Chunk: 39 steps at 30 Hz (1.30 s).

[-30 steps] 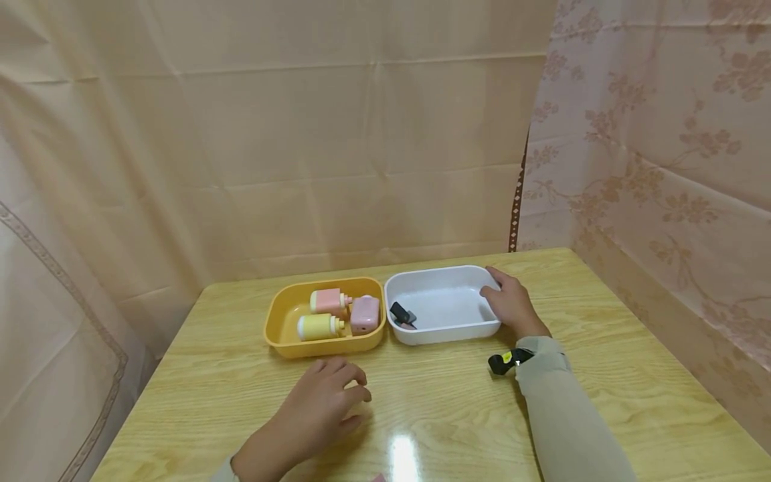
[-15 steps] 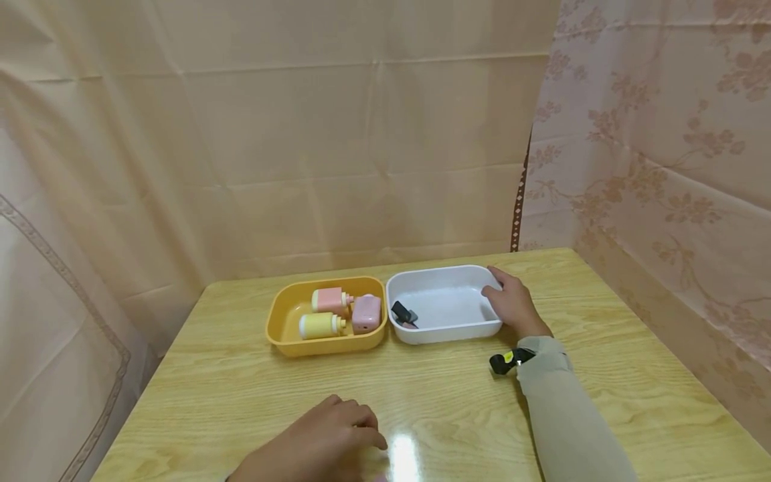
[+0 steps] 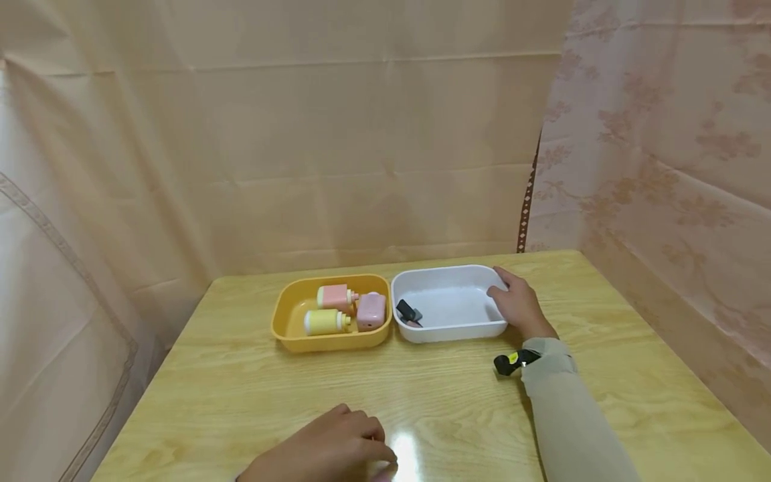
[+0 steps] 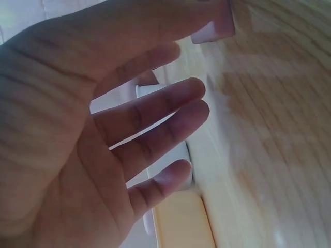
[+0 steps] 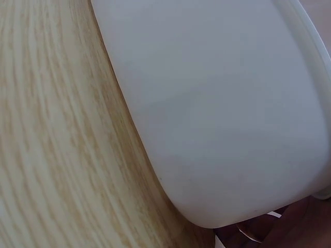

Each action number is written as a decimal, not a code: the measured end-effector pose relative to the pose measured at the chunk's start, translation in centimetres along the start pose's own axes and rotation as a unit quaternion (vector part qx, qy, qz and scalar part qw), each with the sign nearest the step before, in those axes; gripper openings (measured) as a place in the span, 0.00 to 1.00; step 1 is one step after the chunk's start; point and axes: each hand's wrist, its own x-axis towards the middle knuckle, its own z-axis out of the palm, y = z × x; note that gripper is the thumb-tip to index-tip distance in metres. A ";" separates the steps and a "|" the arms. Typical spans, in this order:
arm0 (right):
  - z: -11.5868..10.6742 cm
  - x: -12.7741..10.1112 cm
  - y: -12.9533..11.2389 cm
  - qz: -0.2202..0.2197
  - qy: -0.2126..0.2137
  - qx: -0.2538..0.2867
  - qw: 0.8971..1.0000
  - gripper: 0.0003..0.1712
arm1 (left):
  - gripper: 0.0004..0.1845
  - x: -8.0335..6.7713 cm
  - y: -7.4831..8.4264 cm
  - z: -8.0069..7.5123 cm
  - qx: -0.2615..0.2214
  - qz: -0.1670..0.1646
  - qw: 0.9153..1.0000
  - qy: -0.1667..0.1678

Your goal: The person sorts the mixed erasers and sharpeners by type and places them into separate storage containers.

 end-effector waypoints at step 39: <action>0.1 0.1 0.4 -0.018 0.005 -0.007 1.000 0.39 | 0.06 1.8 0.9 -0.7 0.076 -0.005 0.996 0.043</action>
